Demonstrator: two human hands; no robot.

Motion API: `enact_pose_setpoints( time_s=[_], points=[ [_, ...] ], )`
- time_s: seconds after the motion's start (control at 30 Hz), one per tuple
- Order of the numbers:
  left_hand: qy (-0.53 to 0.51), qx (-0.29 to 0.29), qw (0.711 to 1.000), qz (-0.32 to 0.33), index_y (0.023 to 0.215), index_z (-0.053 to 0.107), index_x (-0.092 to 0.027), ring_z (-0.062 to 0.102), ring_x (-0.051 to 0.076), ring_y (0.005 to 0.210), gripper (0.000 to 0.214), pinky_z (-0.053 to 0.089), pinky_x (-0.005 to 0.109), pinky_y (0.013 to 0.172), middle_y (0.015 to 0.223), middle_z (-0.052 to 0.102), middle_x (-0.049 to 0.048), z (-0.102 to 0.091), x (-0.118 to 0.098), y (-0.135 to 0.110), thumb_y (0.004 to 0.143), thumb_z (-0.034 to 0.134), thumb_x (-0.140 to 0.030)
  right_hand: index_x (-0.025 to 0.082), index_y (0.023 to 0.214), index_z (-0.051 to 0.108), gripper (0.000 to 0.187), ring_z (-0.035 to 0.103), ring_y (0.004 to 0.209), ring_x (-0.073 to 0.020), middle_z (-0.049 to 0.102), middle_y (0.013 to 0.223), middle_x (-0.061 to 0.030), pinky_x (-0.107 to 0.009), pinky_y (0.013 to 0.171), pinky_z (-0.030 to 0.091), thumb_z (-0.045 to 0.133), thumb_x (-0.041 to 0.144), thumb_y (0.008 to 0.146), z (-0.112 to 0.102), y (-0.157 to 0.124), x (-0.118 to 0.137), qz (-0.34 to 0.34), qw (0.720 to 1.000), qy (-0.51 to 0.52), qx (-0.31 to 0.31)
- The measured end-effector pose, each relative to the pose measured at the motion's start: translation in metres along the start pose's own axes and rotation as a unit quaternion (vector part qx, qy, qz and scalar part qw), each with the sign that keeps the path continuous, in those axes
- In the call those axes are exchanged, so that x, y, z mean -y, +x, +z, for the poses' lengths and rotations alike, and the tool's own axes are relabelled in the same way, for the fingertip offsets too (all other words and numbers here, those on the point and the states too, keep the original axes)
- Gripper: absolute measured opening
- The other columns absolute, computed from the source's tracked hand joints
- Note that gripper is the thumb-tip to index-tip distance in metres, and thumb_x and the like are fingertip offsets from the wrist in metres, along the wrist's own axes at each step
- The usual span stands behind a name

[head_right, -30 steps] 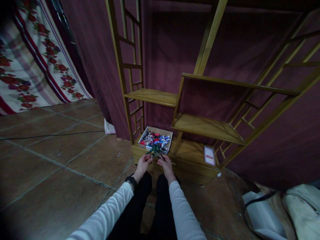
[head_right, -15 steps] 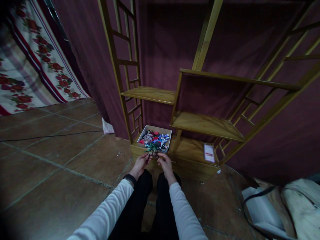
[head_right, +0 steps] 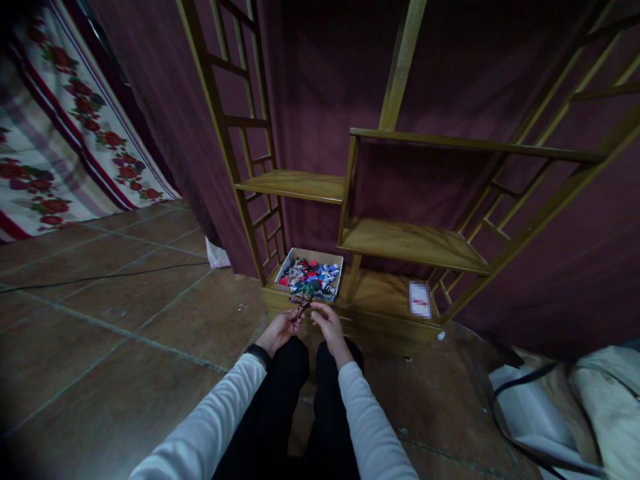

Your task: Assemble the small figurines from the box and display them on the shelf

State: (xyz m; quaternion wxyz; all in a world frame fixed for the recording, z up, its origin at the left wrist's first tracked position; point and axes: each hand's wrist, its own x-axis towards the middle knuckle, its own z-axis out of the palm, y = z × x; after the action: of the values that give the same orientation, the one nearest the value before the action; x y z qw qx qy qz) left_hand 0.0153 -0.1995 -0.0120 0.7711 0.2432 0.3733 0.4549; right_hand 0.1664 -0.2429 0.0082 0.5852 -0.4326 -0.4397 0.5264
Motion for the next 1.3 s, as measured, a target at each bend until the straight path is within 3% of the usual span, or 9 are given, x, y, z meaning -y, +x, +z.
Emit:
enact_pose_setpoints(
  time_s=[0.2, 0.43, 0.67, 0.93, 1.1, 1.3],
  points=[
    [-0.004, -0.024, 0.999, 0.027, 0.079, 0.059, -0.013, 0.054, 0.007, 0.052, 0.002, 0.044, 0.017, 0.048, 0.066, 0.061, 0.0042, 0.001, 0.004, 0.000, 0.079, 0.057, -0.012, 0.023, 0.100, 0.065, 0.033, 0.058, 0.081, -0.0164, 0.065, 0.099, -0.0036, -0.026, 0.066, 0.046, 0.062, 0.035, 0.070, -0.005, 0.004, -0.007, -0.011, 1.000, 0.011, -0.012],
    [0.009, -0.021, 0.997, 0.068, 0.091, 0.061, -0.016, 0.061, 0.010, 0.064, 0.022, 0.049, 0.022, 0.062, 0.075, 0.065, 0.0044, -0.002, 0.007, 0.000, 0.071, 0.068, -0.015, 0.024, 0.105, 0.063, 0.040, 0.054, 0.103, -0.0214, 0.062, 0.112, -0.0041, -0.031, 0.083, 0.045, 0.065, 0.038, 0.068, -0.008, 0.008, -0.007, -0.013, 0.999, 0.024, -0.031],
    [0.030, -0.037, 0.993, 0.107, 0.092, 0.059, -0.017, 0.063, 0.012, 0.068, 0.031, 0.048, 0.024, 0.066, 0.078, 0.067, 0.0043, 0.007, 0.008, -0.007, 0.065, 0.073, -0.021, 0.024, 0.108, 0.061, 0.046, 0.055, 0.103, -0.0216, 0.064, 0.110, -0.0031, -0.036, 0.095, 0.038, 0.068, 0.039, 0.065, -0.007, 0.011, -0.010, -0.021, 0.999, 0.009, -0.047],
    [0.063, -0.040, 0.985, 0.154, 0.084, 0.059, -0.016, 0.060, 0.011, 0.064, 0.040, 0.042, 0.021, 0.059, 0.072, 0.067, 0.0022, 0.017, 0.009, -0.008, 0.052, 0.080, -0.026, 0.022, 0.103, 0.062, 0.042, 0.056, 0.099, -0.0206, 0.064, 0.107, -0.0034, -0.038, 0.095, 0.039, 0.068, 0.038, 0.065, -0.017, 0.023, -0.028, -0.031, 0.995, -0.030, -0.095],
    [0.081, -0.019, 0.983, 0.165, 0.081, 0.059, -0.015, 0.055, 0.008, 0.057, 0.039, 0.039, 0.020, 0.056, 0.067, 0.064, -0.0009, 0.022, 0.012, -0.009, 0.051, 0.081, -0.025, 0.021, 0.098, 0.062, 0.041, 0.059, 0.092, -0.0192, 0.064, 0.103, -0.0040, -0.035, 0.083, 0.048, 0.069, 0.039, 0.062, -0.020, 0.025, -0.032, -0.008, 0.996, 0.028, -0.084],
    [0.094, 0.030, 0.984, 0.147, 0.084, 0.061, -0.014, 0.059, 0.012, 0.064, 0.038, 0.040, 0.022, 0.059, 0.072, 0.066, 0.0036, 0.029, 0.012, -0.014, 0.055, 0.079, -0.030, 0.019, 0.091, 0.063, 0.039, 0.061, 0.090, -0.0198, 0.066, 0.097, -0.0053, -0.038, 0.084, 0.049, 0.072, 0.039, 0.060, -0.021, 0.020, -0.021, 0.026, 0.993, 0.099, -0.059]
  ],
)
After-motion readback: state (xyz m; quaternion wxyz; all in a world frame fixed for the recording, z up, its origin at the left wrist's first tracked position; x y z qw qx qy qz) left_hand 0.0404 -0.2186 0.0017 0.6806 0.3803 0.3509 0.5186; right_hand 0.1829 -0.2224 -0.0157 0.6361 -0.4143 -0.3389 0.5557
